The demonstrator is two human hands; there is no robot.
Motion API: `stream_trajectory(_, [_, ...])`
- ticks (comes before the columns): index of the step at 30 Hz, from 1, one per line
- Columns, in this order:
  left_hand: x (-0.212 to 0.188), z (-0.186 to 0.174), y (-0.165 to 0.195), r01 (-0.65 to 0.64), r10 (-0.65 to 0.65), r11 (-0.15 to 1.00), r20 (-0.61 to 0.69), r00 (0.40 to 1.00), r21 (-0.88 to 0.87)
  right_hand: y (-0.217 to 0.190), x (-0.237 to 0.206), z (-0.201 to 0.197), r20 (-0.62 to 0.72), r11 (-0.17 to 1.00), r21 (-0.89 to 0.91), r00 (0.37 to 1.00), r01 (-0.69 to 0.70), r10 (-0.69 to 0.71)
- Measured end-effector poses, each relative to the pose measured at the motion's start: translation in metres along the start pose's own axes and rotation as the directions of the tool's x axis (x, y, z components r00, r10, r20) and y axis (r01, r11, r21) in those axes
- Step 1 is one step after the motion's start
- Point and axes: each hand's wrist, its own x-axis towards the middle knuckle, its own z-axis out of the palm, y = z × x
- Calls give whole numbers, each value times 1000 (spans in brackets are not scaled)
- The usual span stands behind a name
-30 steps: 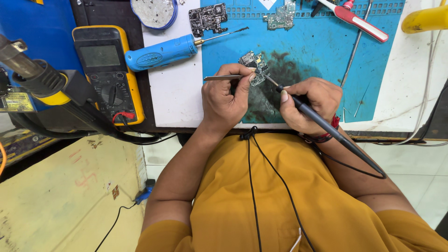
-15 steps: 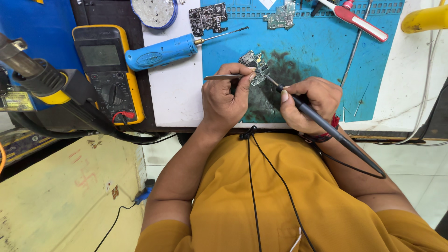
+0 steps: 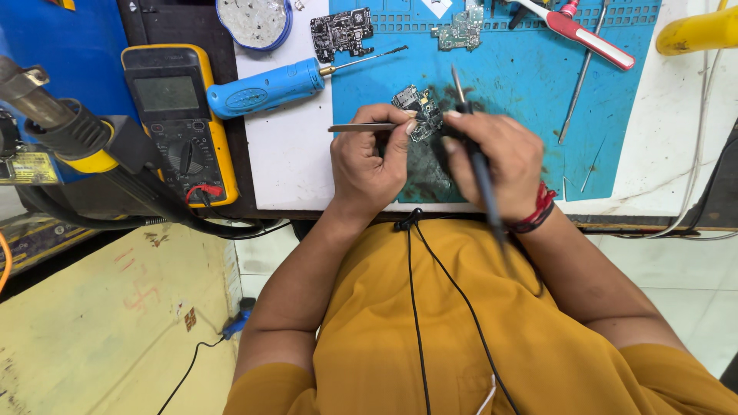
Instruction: The person solders and reworks components on a phone motherboard at a repair bench. They hold the board with tweezers while applying a soldering iron to its contacts, occasionally repositioning the board and reaching for flux or other tools on the mat.
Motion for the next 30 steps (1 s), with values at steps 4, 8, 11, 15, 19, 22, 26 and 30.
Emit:
stream_trajectory(4, [-3,3,-3,21,-29,993,-67,997,-120,-6,8,1,52,994,-105,998,30,-24])
stream_trajectory(8, [-4,5,-9,30,-46,987,-103,994,-156,-9,9,2,70,988,-151,997,38,-27])
stream_trajectory(11, [-6,5,-11,5,-26,983,-112,993,-183,-11,9,4,60,986,-161,998,36,-27])
stream_trajectory(15, [-7,3,-14,-48,8,963,-147,989,-266,-9,11,3,94,992,-118,995,51,-39])
stream_trajectory(19, [-11,0,-15,-58,4,958,-192,981,-280,-8,18,6,171,988,-128,983,86,-63])
stream_trajectory(22, [-12,-1,-16,-37,-39,940,-213,976,-340,-7,23,9,208,982,-138,973,126,-96])
stream_trajectory(26, [-10,-1,-18,-44,-48,929,-238,970,-368,-8,27,9,193,984,-141,978,112,-84])
stream_trajectory(30, [-11,-1,-18,-38,-56,930,-244,968,-366,-11,25,9,139,979,-203,990,33,-5])
